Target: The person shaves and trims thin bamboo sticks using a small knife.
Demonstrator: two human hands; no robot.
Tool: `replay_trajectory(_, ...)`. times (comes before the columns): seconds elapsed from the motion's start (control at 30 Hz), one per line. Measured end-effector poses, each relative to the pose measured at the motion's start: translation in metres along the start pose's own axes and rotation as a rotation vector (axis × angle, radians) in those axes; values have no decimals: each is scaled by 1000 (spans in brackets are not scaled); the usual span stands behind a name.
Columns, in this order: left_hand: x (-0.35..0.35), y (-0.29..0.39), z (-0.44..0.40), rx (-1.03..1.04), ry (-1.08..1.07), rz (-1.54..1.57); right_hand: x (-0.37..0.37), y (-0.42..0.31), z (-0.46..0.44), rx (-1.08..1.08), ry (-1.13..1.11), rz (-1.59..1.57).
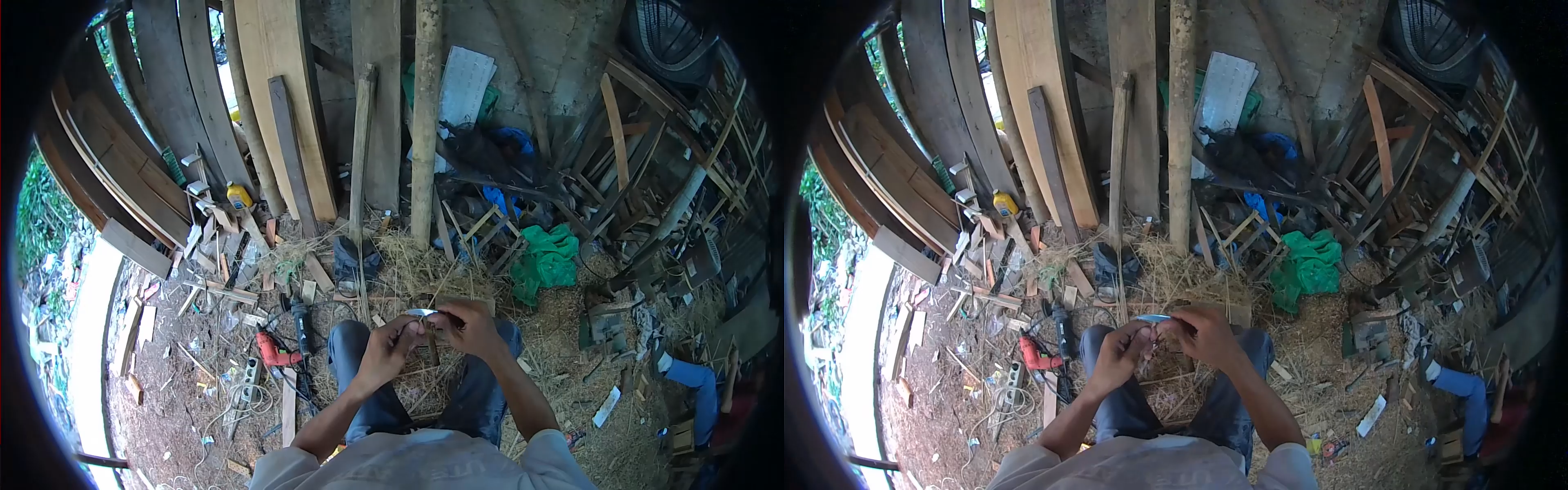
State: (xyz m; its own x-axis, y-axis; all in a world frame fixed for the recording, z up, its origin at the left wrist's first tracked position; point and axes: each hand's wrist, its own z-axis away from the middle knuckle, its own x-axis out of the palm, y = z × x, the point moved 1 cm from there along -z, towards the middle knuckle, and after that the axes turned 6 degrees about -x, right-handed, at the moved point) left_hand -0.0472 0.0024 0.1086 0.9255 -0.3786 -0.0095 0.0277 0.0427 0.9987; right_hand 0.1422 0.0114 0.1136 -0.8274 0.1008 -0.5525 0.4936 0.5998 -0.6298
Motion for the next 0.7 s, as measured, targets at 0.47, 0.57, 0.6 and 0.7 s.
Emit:
replay_trajectory(0.47,-4,4,-2,-144,-106,39,3,-4,-2,-143,60,34)
replay_trajectory(0.57,-2,1,-1,-97,-153,62,-14,9,-6,43,49,-4)
replay_trajectory(0.6,-3,0,2,-100,-153,58,-20,11,-7,252,8,-14)
replay_trajectory(0.7,2,0,1,-137,-155,65,-12,-14,-1,5,-74,-21)
